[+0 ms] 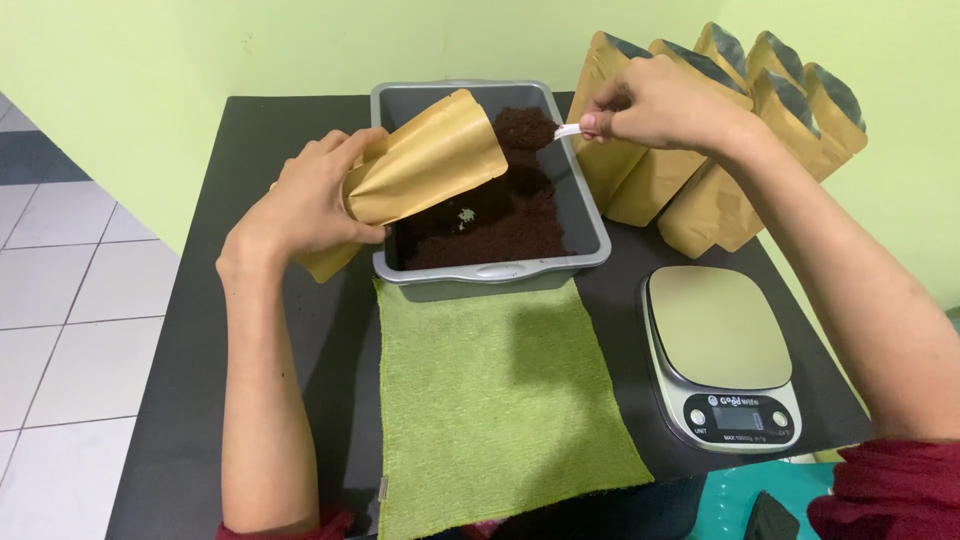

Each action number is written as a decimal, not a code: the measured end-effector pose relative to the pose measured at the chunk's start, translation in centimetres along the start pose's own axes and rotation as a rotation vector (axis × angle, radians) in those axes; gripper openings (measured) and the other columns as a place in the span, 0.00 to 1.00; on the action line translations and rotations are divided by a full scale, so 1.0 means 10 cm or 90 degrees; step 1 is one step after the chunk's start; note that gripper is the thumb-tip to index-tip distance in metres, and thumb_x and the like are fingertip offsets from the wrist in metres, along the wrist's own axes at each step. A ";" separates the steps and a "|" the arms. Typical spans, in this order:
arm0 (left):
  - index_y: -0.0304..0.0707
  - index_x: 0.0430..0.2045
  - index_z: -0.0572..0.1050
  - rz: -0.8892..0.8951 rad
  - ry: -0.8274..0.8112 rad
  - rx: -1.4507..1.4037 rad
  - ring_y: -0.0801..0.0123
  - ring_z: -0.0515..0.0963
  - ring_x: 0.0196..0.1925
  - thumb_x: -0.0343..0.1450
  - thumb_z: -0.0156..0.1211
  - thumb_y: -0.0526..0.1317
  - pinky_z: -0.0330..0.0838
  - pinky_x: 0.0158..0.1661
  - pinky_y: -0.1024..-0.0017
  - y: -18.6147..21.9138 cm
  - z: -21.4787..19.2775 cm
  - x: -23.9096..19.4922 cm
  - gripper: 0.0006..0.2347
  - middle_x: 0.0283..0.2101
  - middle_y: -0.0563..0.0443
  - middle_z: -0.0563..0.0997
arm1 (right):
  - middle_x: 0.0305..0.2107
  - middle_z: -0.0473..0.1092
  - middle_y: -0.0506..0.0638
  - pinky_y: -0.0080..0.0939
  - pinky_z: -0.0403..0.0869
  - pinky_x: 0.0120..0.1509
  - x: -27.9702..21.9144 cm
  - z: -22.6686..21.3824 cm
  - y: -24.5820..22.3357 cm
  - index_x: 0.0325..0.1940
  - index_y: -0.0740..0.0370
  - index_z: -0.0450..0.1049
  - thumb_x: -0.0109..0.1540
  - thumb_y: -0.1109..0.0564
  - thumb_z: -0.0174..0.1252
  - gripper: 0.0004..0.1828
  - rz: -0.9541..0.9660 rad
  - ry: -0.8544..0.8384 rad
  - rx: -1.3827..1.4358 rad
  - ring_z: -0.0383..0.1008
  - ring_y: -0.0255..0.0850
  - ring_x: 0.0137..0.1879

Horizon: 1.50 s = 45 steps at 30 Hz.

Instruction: Filling and weighing bags of ground coffee using a spoon and a digital scale at a packaging station.

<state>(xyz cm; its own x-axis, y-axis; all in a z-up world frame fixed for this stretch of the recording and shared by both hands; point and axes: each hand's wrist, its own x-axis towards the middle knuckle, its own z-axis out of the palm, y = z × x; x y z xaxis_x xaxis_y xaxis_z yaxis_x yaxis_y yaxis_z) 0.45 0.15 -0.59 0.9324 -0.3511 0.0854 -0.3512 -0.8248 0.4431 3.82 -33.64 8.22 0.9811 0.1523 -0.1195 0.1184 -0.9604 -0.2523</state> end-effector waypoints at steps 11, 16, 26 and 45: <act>0.57 0.62 0.62 -0.006 -0.003 -0.002 0.55 0.65 0.52 0.58 0.72 0.39 0.63 0.49 0.55 0.13 -0.04 -0.03 0.35 0.48 0.51 0.69 | 0.32 0.77 0.49 0.40 0.68 0.43 0.21 0.32 -0.34 0.42 0.61 0.78 0.68 0.58 0.58 0.06 -0.392 0.052 -0.012 0.74 0.39 0.37; 0.53 0.57 0.64 0.013 0.006 -0.026 0.56 0.65 0.51 0.59 0.73 0.39 0.62 0.52 0.59 0.06 -0.02 -0.02 0.32 0.47 0.50 0.68 | 0.38 0.74 0.55 0.43 0.69 0.43 0.21 0.35 -0.19 0.47 0.69 0.78 0.72 0.62 0.61 0.05 -0.649 0.258 -0.032 0.74 0.45 0.40; 0.49 0.58 0.64 0.036 0.085 0.123 0.50 0.67 0.48 0.56 0.76 0.43 0.62 0.49 0.52 0.06 0.17 0.06 0.35 0.47 0.44 0.70 | 0.35 0.74 0.46 0.39 0.73 0.28 -0.20 0.44 0.48 0.46 0.57 0.83 0.72 0.60 0.63 0.03 -0.365 0.511 -0.328 0.73 0.39 0.37; 0.47 0.65 0.67 -0.023 0.134 0.221 0.52 0.73 0.55 0.45 0.85 0.44 0.65 0.54 0.52 0.20 0.29 0.06 0.48 0.49 0.44 0.77 | 0.33 0.71 0.45 0.32 0.72 0.39 -0.61 1.08 0.20 0.37 0.51 0.79 0.64 0.50 0.62 0.05 -0.329 0.652 -0.356 0.75 0.39 0.36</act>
<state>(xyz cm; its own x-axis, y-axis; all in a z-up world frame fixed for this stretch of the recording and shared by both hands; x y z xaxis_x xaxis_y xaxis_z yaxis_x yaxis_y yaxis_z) 0.09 -3.03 -2.29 0.9288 -0.2507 0.2729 -0.2924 -0.9482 0.1241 -3.59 -34.00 -1.96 0.4409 0.5268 0.7267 0.3237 -0.8485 0.4187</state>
